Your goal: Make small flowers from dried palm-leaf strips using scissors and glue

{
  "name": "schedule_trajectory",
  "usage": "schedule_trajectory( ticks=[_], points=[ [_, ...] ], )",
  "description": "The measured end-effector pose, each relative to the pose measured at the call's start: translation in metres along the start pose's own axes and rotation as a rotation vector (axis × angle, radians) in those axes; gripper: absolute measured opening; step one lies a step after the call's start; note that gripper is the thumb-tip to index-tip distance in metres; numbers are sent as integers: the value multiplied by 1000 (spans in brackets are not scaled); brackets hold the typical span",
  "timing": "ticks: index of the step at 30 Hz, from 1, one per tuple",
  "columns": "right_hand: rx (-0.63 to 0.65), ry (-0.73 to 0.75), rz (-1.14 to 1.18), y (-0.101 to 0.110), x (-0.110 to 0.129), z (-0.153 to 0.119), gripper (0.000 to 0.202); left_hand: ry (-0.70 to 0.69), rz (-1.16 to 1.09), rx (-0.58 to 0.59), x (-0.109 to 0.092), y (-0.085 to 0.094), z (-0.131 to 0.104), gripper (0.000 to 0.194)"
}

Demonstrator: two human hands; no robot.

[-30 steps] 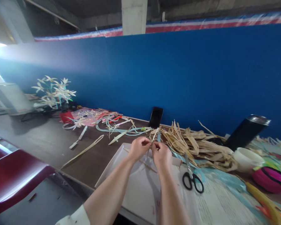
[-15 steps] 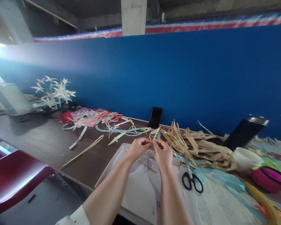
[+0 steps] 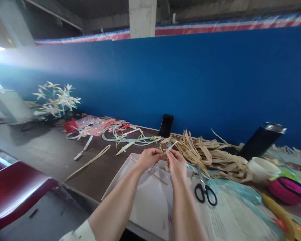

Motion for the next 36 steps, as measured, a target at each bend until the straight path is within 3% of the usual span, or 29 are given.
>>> schedule_trajectory(
  ticks=[9,14,19,25,28,33,36],
  points=[
    [46,1,-25,-2,1,-1,38,-72,33,-36,-5,0,-2,30],
    [27,-35,23,-1,-1,0,34,-191,152,-103,-7,1,-3,18],
    [-16,-74,158,0,0,0,30,-223,222,-138,-9,3,-4,13],
    [-44,-84,161,1,1,-1,29,-239,257,-166,-14,4,-4,13],
    [15,-84,160,-2,2,-3,32,-210,261,-180,-13,6,-4,15],
    [217,-141,165,-13,0,-7,41,-146,152,-141,-13,6,-5,18],
    [206,-153,182,-13,-2,-6,38,-116,86,-100,-14,5,-5,21]
  ],
)
Point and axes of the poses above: each hand's wrist, its own z-axis towards the middle knuckle, its own y-axis out of the back of the hand, x = y × z, the point moved 5 cm from there along z, towards the middle knuckle, and after that the axes turned 1 degree about y, right-handed, at the moved point
